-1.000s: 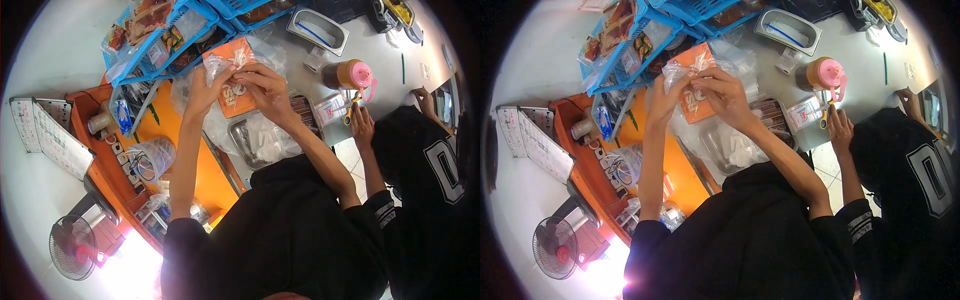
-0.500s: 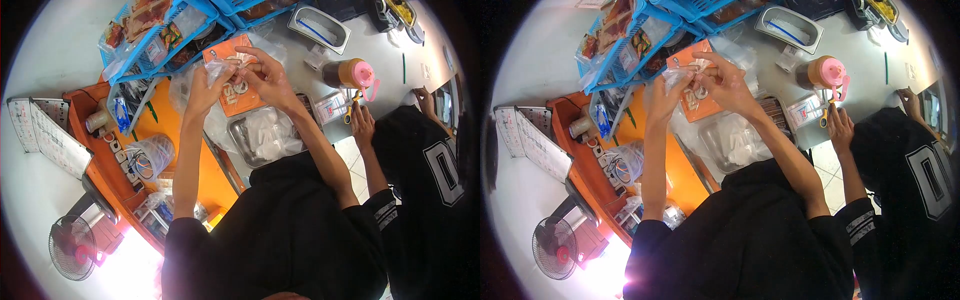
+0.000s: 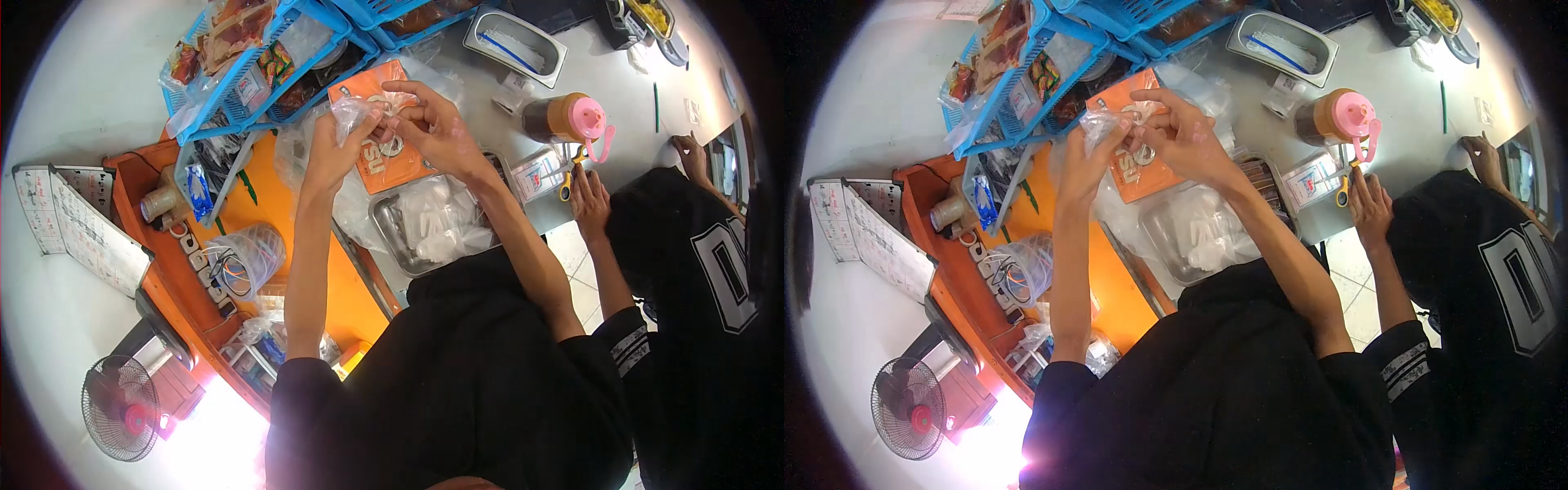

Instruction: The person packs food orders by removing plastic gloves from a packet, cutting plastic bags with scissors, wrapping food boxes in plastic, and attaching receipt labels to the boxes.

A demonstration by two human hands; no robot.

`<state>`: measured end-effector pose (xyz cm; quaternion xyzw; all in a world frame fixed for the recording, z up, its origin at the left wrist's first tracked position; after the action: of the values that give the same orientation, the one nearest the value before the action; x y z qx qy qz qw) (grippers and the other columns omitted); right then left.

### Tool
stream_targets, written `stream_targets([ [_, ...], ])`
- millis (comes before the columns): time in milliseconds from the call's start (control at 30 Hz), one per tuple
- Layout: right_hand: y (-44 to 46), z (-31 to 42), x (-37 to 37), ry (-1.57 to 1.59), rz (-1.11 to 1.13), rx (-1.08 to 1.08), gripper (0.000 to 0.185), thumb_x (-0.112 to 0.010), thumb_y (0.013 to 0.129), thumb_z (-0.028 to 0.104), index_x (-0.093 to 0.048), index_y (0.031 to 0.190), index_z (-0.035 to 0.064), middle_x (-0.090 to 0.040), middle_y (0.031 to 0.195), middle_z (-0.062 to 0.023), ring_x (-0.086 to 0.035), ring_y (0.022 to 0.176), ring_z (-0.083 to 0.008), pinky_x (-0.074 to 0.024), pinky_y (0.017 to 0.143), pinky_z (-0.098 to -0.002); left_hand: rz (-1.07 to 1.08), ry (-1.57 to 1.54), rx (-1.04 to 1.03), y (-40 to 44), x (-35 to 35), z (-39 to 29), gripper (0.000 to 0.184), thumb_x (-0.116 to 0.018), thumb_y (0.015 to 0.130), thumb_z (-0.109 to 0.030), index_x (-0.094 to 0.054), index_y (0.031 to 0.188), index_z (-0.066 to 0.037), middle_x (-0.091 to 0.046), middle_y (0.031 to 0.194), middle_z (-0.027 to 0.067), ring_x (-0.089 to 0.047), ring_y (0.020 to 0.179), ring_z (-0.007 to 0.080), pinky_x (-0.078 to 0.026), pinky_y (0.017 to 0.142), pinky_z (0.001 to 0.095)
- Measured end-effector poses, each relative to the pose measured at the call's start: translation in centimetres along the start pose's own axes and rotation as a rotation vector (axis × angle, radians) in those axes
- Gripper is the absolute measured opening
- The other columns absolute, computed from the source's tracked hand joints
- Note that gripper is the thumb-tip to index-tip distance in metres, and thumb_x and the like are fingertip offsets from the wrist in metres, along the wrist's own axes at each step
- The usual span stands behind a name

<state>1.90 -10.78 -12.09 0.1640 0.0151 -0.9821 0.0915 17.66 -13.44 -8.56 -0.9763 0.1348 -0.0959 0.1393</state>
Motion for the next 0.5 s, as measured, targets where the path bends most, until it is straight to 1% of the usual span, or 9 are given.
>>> stream_targets([
  [200, 0.0, 0.1, 0.0, 0.026, 0.009, -0.036, 0.042, -0.061, 0.093, 0.006, -0.048, 0.133, 0.0009, -0.072, 0.080, -0.0069, -0.063, 0.075, -0.0081, -0.0444, 0.066, -0.0239, -0.003, 0.005, 0.005, 0.2, 0.1, 0.4, 0.026, -0.067, 0.092, -0.016, -0.068, 0.102, 0.007, -0.070, 0.080, 0.0100, -0.067, 0.073, 0.0149, -0.052, 0.068, 0.0275],
  [333, 0.1, -0.2, 0.1, 0.025, -0.008, -0.047, 0.041, -0.060, 0.093, 0.005, -0.048, 0.132, -0.0008, -0.072, 0.080, -0.0073, -0.064, 0.076, -0.0085, -0.0460, 0.068, -0.0239, 0.023, 0.067, -0.044, -0.2, 0.0, -0.1, 0.025, -0.066, 0.092, -0.016, -0.069, 0.103, 0.007, -0.070, 0.082, 0.0088, -0.067, 0.074, 0.0139, -0.052, 0.068, 0.0268],
  [433, 0.1, -0.4, 0.2, 0.067, -0.044, -0.066, 0.040, -0.060, 0.093, 0.005, -0.049, 0.130, -0.0026, -0.072, 0.081, -0.0082, -0.065, 0.077, -0.0106, -0.0479, 0.071, -0.0255, 0.068, 0.113, -0.094, -0.3, 0.0, -0.2, 0.024, -0.066, 0.093, -0.016, -0.069, 0.103, 0.006, -0.070, 0.083, 0.0069, -0.066, 0.075, 0.0124, -0.052, 0.069, 0.0264],
  [500, 0.2, -1.2, 0.2, 0.240, -0.107, -0.131, 0.032, -0.062, 0.092, 0.005, -0.056, 0.121, -0.0043, -0.071, 0.083, -0.0098, -0.067, 0.079, -0.0133, -0.0483, 0.076, -0.0271, 0.102, 0.130, -0.124, -0.4, 0.0, -0.2, 0.023, -0.065, 0.093, -0.016, -0.069, 0.103, 0.005, -0.070, 0.084, 0.0058, -0.065, 0.075, 0.0116, -0.052, 0.069, 0.0263],
])
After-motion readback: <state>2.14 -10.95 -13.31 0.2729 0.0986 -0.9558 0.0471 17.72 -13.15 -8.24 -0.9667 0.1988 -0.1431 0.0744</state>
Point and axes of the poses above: each hand's wrist, its own y-axis towards the middle knuckle, its own x-axis out of the back of the hand, z = x × y, the point moved 3 cm from there along y, towards the middle knuckle
